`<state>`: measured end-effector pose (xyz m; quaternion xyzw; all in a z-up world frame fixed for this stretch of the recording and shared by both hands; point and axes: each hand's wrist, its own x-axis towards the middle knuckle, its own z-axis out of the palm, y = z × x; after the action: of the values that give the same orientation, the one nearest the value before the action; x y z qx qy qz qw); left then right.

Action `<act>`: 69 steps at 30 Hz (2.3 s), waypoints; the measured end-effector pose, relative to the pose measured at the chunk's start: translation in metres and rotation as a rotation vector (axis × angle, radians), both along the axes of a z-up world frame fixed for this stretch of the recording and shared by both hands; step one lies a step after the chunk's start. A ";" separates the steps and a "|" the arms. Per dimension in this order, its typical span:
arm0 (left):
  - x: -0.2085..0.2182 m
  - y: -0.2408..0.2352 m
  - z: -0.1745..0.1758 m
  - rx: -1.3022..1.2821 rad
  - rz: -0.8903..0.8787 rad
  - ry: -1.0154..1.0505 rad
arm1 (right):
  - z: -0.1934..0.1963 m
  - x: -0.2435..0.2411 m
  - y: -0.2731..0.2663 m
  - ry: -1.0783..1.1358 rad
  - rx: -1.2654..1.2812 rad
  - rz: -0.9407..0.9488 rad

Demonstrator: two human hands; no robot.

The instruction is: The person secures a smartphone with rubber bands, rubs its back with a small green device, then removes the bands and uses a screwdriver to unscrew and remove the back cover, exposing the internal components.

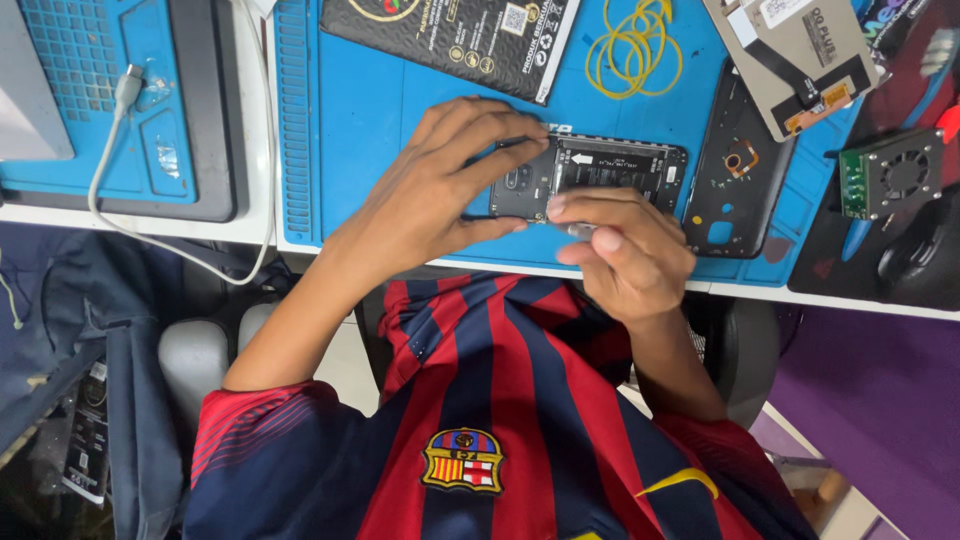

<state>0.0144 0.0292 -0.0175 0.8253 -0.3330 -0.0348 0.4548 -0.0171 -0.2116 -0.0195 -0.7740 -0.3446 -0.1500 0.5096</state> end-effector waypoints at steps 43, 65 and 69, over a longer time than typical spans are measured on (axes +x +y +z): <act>0.005 -0.006 0.012 0.119 0.028 0.036 | -0.001 -0.019 -0.022 0.141 0.342 -0.504; 0.005 -0.004 0.010 0.048 0.059 0.062 | -0.022 0.017 -0.102 -0.045 0.306 -0.734; 0.003 -0.004 0.011 -0.079 0.099 0.039 | -0.011 0.008 -0.079 0.147 0.527 -0.650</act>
<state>0.0170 0.0257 -0.0069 0.8212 -0.2838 -0.0151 0.4948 -0.0092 -0.2902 -0.0305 -0.6944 0.0049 -0.3302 0.6394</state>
